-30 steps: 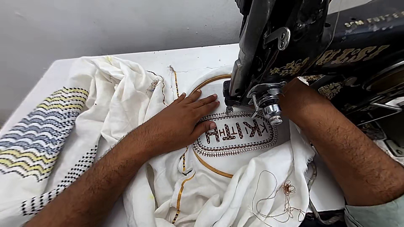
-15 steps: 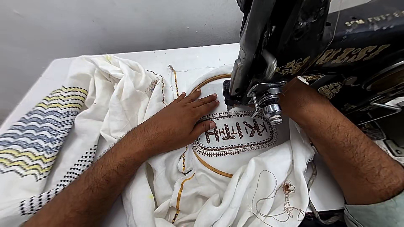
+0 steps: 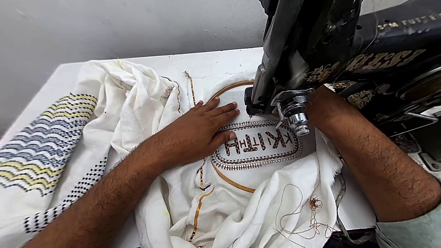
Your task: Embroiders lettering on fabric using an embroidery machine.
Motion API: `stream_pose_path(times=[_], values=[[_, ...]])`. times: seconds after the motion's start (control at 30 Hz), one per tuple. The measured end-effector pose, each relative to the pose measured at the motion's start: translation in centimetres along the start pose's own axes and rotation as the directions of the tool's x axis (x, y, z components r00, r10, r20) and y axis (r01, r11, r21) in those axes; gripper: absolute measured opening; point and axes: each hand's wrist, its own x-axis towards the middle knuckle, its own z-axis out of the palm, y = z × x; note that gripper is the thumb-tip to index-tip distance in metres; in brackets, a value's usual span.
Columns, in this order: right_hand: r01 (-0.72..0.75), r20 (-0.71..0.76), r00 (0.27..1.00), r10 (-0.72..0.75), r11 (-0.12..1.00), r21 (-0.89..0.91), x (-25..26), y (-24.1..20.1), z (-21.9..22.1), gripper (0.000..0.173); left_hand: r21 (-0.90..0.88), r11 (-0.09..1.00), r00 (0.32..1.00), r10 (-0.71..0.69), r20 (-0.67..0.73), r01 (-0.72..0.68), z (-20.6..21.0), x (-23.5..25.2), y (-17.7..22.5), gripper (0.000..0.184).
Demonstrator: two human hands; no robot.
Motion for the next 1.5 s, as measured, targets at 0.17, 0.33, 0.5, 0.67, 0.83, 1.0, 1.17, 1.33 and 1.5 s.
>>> stream_pose_path(times=[0.17, 0.33, 0.5, 0.67, 0.83, 1.0, 1.17, 1.33, 1.5], values=[[0.036, -0.051, 0.998, -0.033, 0.998, 0.051, -0.19, 0.04, 0.04, 0.027, -0.001, 1.000, 1.000, -0.003, 0.005, 0.003, -0.09, -0.05, 0.06, 0.063], [-0.014, -0.001, 1.000, 0.014, 0.998, 0.058, -0.41, -0.33, -0.28, 0.027, -0.008, 1.000, 0.999, -0.014, 0.030, 0.014, -0.35, -0.25, 0.14, 0.063], [-0.049, 0.029, 0.998, 0.048, 0.998, 0.048, -0.54, -0.54, -0.29, 0.026, -0.018, 1.000, 0.999, -0.020, 0.044, 0.020, -0.54, -0.39, 0.08, 0.062], [-0.002, -0.016, 1.000, 0.003, 0.998, 0.070, -0.60, -0.19, 0.22, 0.024, -0.016, 0.999, 0.998, -0.034, 0.054, 0.034, -0.67, -0.41, 0.03, 0.062], [0.020, -0.005, 1.000, -0.020, 0.998, 0.061, -0.45, -0.11, 0.12, 0.026, -0.014, 0.999, 0.998, -0.029, 0.049, 0.030, -0.65, -0.39, 0.12, 0.062], [0.023, -0.012, 1.000, -0.022, 0.996, 0.092, -0.53, -0.08, -0.02, 0.027, -0.021, 0.999, 0.998, -0.035, 0.061, 0.036, -0.77, -0.40, 0.35, 0.062], [0.031, -0.017, 0.999, -0.029, 0.996, 0.088, -0.47, -0.24, -0.01, 0.026, -0.019, 1.000, 0.999, -0.022, 0.044, 0.023, -0.71, -0.45, 0.30, 0.061], [0.028, -0.050, 0.998, -0.024, 0.995, 0.091, -0.45, -0.21, 0.28, 0.025, -0.022, 0.999, 0.998, -0.024, 0.055, 0.026, -0.74, -0.37, 0.20, 0.062], [0.005, -0.038, 0.999, -0.001, 0.994, 0.107, -0.54, -0.20, 0.25, 0.025, -0.025, 0.999, 0.998, -0.028, 0.059, 0.029, -0.75, -0.37, 0.16, 0.062]])
